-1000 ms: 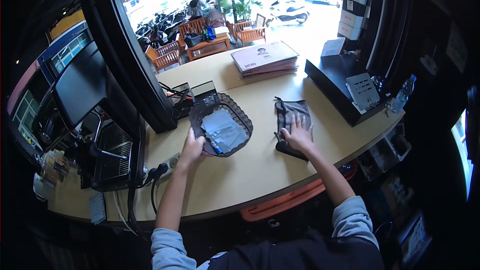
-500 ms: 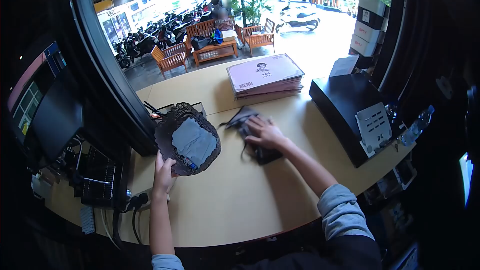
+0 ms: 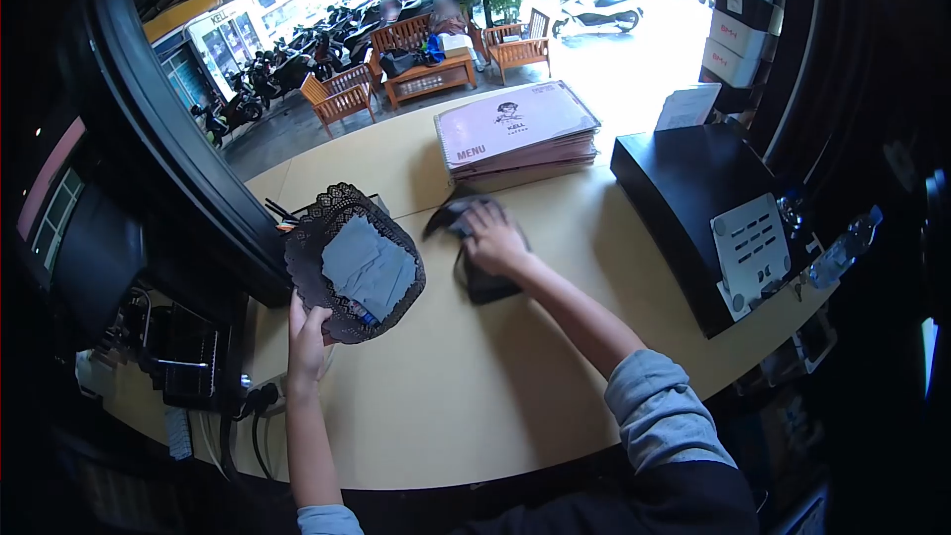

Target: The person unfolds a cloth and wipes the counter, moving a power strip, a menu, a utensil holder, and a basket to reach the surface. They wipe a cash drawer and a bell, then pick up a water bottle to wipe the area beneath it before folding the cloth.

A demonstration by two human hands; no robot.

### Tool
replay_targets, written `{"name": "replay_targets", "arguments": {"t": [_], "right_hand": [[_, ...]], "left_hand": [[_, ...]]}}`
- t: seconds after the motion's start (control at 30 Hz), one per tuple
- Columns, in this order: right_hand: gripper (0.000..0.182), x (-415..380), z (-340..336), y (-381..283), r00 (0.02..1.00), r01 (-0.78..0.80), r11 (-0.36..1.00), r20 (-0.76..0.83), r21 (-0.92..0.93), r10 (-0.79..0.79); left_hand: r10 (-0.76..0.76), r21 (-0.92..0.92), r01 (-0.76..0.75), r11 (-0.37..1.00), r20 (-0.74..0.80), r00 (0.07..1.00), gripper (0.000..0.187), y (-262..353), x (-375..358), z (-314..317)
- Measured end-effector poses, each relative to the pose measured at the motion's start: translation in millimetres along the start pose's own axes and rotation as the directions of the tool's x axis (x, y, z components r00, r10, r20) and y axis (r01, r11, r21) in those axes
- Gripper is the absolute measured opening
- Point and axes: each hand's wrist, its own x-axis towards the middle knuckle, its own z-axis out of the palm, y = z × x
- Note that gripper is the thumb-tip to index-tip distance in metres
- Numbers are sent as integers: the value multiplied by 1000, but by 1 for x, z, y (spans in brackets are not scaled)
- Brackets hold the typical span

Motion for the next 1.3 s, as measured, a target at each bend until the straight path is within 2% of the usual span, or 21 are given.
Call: {"name": "replay_targets", "arguments": {"t": [0.07,0.13,0.2,0.27,0.37,0.4,0.43,0.47,0.53,0.57,0.6,0.73,0.83,0.93,1.07,1.1,1.2,1.27,1.3], "right_hand": [[64,-1,-15,42,974,-222,973,-65,-66,218],[66,-22,-31,73,947,-319,943,-85,-98,311],[68,-55,-43,96,910,-411,907,-104,-93,402],[71,-100,-63,99,874,-480,877,-97,-16,477],[76,-161,-84,56,859,-504,854,29,-130,511],[76,-175,-84,30,880,-457,881,79,-124,468],[76,-187,-79,2,935,-331,938,95,-102,341],[73,-197,-63,-18,985,-132,986,100,-102,142],[69,-194,-45,-56,970,208,978,132,-28,-203],[67,-180,-33,-63,958,275,961,94,-31,-271],[66,-158,-32,-64,966,236,972,109,4,-235],[69,-63,-18,-26,992,-119,989,18,-83,121],[74,-35,-32,24,917,-399,912,-66,-97,394],[77,-54,-51,66,798,-600,793,-142,-104,585],[77,-140,-71,73,789,-609,790,-165,-75,592],[77,-170,-79,68,794,-605,790,-151,-100,589],[75,-258,-98,42,799,-601,782,-102,-166,592],[75,-277,-107,1,789,-611,777,-36,-153,613],[74,-277,-99,-15,849,-525,841,-5,-130,529]], "left_hand": [[21,-13,-21,1000,19,1000,63,-4,4,4],[30,-29,-29,999,39,999,63,-2,-1,7],[-32,51,31,998,30,999,59,10,-7,14],[-25,41,22,999,59,998,59,7,-4,11],[3,17,-4,1000,87,996,60,5,1,6],[9,9,-10,1000,84,996,61,5,2,6],[14,4,-14,1000,94,995,61,5,2,8],[12,-13,-11,1000,98,995,61,6,1,11],[16,-30,-13,999,104,994,61,4,2,15],[25,-43,-20,999,109,994,60,0,1,16],[29,-53,-23,998,113,993,59,-3,-1,16],[-23,-25,27,999,138,990,54,-7,-8,21],[-30,50,21,999,167,985,54,-14,-7,28],[-40,58,28,998,219,975,52,-15,-7,41],[-62,78,42,996,277,959,49,-10,-1,58],[-43,34,35,999,281,959,50,-12,2,60],[20,-24,-13,1000,313,949,55,-24,16,58],[0,-21,7,1000,333,943,54,-15,17,65],[-25,-1,27,1000,348,937,53,-12,17,67]]}}
